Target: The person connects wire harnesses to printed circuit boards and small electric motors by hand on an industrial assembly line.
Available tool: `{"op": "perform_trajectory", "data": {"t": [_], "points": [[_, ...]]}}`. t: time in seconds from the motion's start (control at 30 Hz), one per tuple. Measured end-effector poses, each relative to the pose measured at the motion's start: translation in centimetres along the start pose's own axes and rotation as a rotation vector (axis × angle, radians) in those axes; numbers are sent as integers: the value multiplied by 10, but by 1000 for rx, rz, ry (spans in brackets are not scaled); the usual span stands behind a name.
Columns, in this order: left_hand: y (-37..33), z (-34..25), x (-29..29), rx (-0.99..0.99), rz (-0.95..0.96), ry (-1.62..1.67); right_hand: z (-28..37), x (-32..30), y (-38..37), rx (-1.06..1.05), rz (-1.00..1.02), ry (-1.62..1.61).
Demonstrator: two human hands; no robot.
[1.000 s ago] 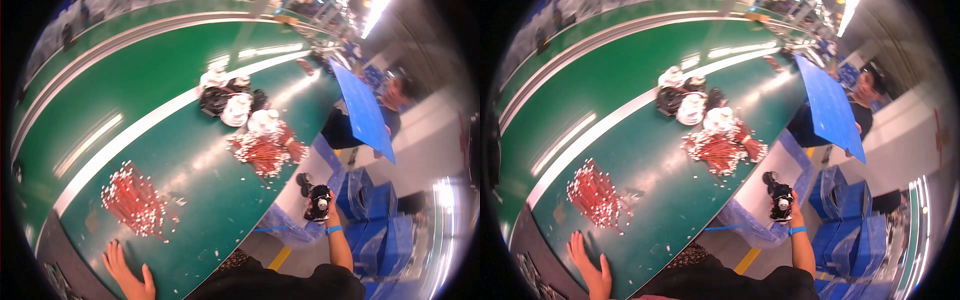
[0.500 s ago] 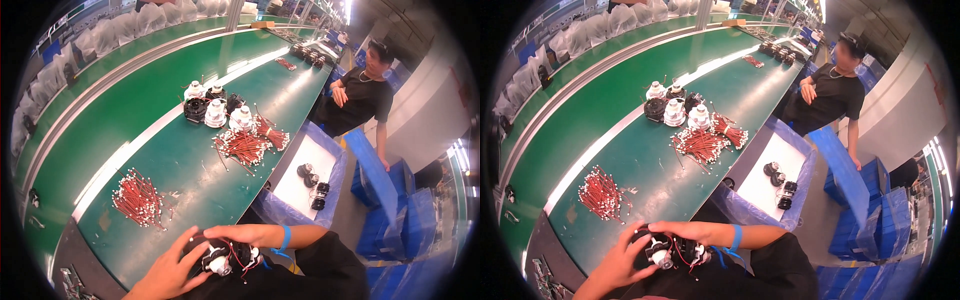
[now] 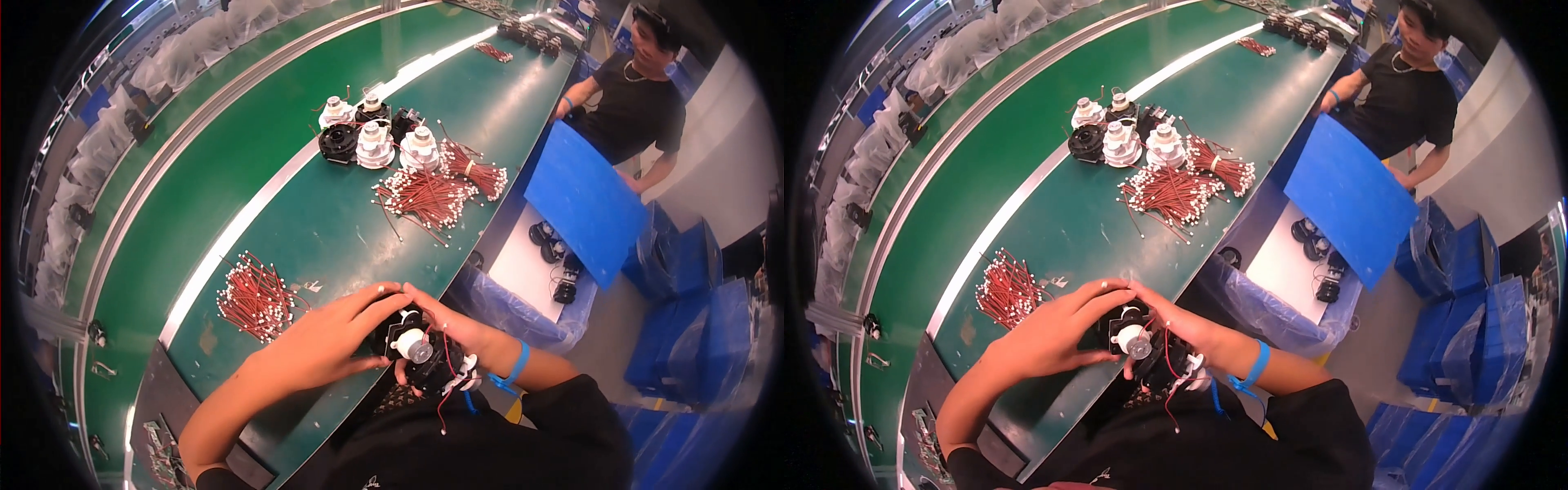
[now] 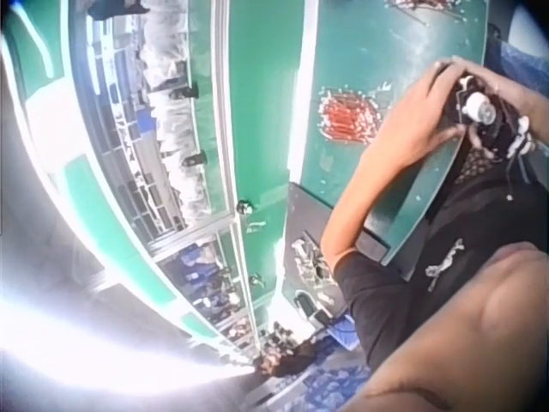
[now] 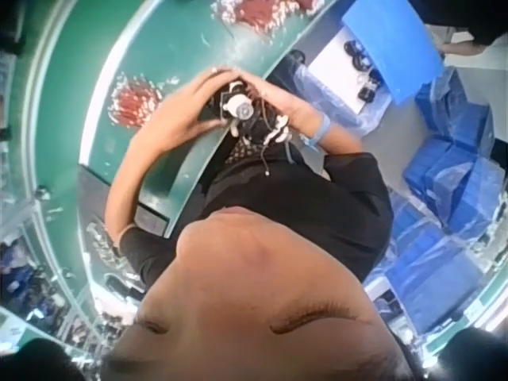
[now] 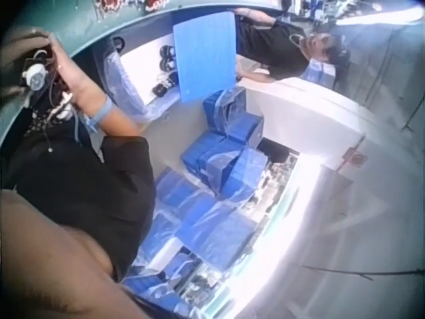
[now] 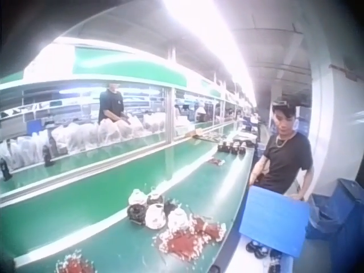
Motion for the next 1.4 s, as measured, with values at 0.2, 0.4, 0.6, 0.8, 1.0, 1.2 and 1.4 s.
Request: {"op": "perform_trajectory", "data": {"t": [0.2,0.4,0.6,0.8,1.0,1.2,1.4], "points": [[-4,16,-6,11,-53,10,3,-12,-2,-93,-135,142],[-5,22,-12,52,-43,-127,3,-17,4,-105,-125,154],[10,127,-44,-416,-576,-119,-6,-19,15,-339,-222,-329],[13,180,-57,-574,-844,27,-13,-21,12,-590,-326,-463],[41,180,-45,-630,-779,-347,-10,-23,8,-547,-285,-541],[17,-6,-2,-14,-372,-491,-3,-7,-11,-356,-250,-716],[-6,-43,28,237,-130,-457,-24,9,-18,-220,-161,-534]]}}
Point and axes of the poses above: each hand's wrist, its own y-axis away from the middle knuckle, its own x-axis out of the palm, z = x × y, the point moved 4 cm from there along -y, towards the middle knuckle, and after that the axes turned 5 degrees about z, right-handed, at the moved point
